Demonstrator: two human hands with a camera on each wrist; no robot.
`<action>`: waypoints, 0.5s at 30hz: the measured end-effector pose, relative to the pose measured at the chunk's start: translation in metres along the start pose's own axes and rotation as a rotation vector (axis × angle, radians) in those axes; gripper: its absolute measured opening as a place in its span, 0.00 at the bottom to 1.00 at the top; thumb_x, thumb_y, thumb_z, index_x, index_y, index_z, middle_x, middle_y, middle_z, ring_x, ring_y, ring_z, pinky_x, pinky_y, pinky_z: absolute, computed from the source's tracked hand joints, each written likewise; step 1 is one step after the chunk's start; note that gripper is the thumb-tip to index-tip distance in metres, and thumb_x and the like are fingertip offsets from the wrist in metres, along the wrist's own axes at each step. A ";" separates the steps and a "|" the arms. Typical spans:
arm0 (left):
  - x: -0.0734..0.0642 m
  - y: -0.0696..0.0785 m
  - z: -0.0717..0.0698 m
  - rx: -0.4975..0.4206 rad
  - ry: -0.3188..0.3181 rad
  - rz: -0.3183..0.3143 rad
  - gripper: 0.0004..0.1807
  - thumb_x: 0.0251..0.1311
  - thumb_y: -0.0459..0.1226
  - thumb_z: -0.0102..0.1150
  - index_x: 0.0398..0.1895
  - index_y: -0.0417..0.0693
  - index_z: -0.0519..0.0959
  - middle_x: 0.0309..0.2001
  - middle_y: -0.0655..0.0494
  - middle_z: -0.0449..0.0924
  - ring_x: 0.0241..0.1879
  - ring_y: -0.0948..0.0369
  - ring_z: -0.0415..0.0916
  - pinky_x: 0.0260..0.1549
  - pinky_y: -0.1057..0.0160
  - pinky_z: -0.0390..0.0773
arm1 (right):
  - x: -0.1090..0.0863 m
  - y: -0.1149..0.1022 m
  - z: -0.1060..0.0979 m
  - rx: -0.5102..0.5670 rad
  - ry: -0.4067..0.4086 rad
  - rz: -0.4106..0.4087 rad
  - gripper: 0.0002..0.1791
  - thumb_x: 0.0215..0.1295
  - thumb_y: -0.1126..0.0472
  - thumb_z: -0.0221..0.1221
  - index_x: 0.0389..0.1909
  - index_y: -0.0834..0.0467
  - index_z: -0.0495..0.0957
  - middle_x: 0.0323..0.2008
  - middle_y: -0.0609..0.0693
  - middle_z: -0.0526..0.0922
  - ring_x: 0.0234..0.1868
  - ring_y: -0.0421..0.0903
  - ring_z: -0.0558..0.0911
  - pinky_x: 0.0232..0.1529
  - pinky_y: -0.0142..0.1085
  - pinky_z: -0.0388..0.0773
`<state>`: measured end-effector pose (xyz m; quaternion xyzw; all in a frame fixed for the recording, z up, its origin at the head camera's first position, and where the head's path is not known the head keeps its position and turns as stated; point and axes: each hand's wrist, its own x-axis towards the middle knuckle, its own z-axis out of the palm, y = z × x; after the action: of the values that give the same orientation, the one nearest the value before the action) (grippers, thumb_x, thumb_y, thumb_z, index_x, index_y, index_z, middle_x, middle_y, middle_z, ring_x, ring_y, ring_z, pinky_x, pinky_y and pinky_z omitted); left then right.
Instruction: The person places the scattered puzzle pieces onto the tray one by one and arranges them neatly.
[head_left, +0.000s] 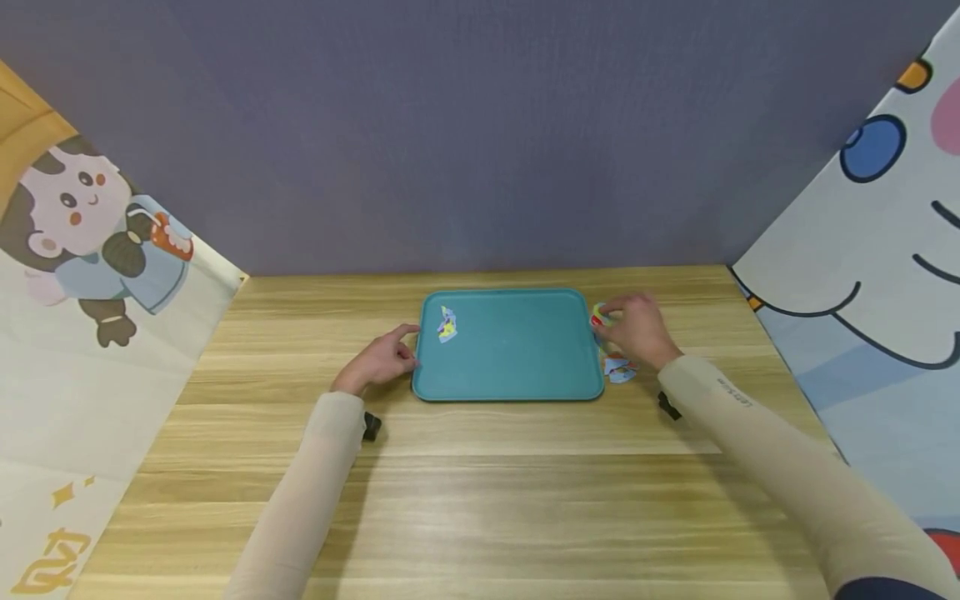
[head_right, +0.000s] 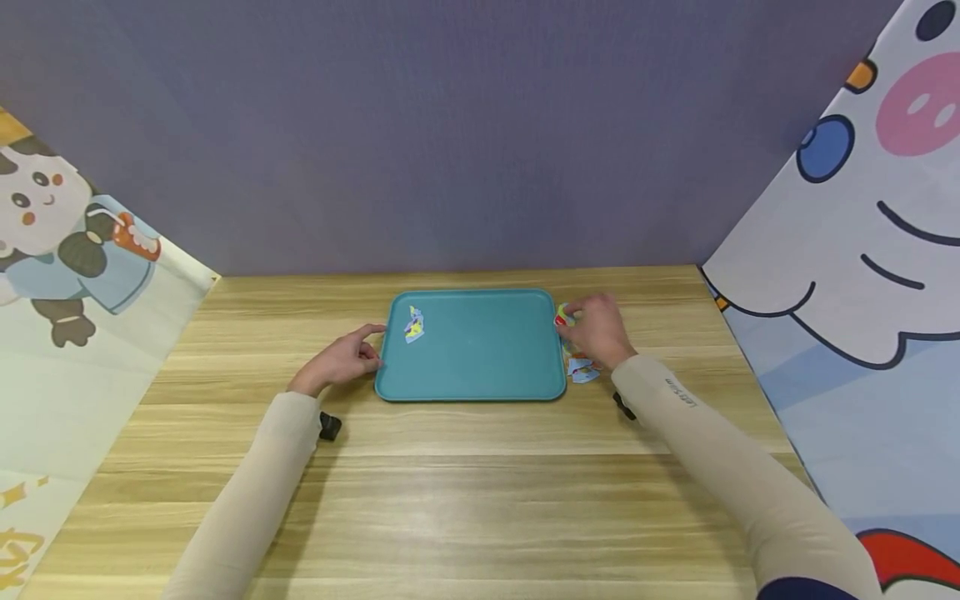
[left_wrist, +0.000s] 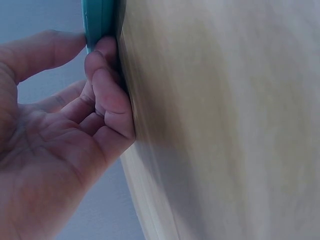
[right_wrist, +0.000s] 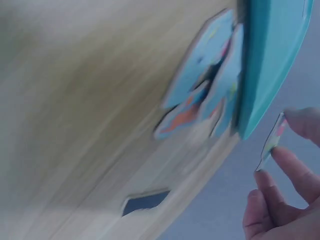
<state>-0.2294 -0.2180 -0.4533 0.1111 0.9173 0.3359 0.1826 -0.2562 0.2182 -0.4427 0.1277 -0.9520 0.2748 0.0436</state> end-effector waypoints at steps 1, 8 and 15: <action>0.000 0.000 0.000 0.000 -0.001 0.001 0.37 0.60 0.34 0.59 0.71 0.44 0.56 0.35 0.49 0.78 0.34 0.56 0.73 0.38 0.56 0.72 | 0.001 -0.003 0.001 0.000 0.004 -0.011 0.17 0.53 0.59 0.68 0.41 0.66 0.83 0.44 0.62 0.82 0.54 0.62 0.70 0.60 0.51 0.53; -0.001 0.001 0.001 -0.002 0.003 -0.004 0.37 0.59 0.34 0.59 0.71 0.43 0.56 0.36 0.49 0.78 0.34 0.56 0.73 0.39 0.55 0.72 | 0.007 -0.019 0.011 0.017 0.049 -0.081 0.15 0.52 0.59 0.69 0.38 0.65 0.84 0.41 0.60 0.83 0.51 0.59 0.73 0.58 0.49 0.55; -0.001 0.001 0.002 0.003 0.005 -0.013 0.36 0.60 0.34 0.59 0.71 0.45 0.56 0.37 0.49 0.78 0.36 0.56 0.74 0.41 0.54 0.72 | 0.017 -0.038 0.021 0.033 0.027 -0.102 0.15 0.53 0.60 0.69 0.39 0.64 0.84 0.43 0.60 0.82 0.52 0.59 0.72 0.60 0.50 0.54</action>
<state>-0.2271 -0.2163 -0.4537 0.1044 0.9190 0.3336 0.1823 -0.2626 0.1725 -0.4386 0.1732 -0.9388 0.2896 0.0685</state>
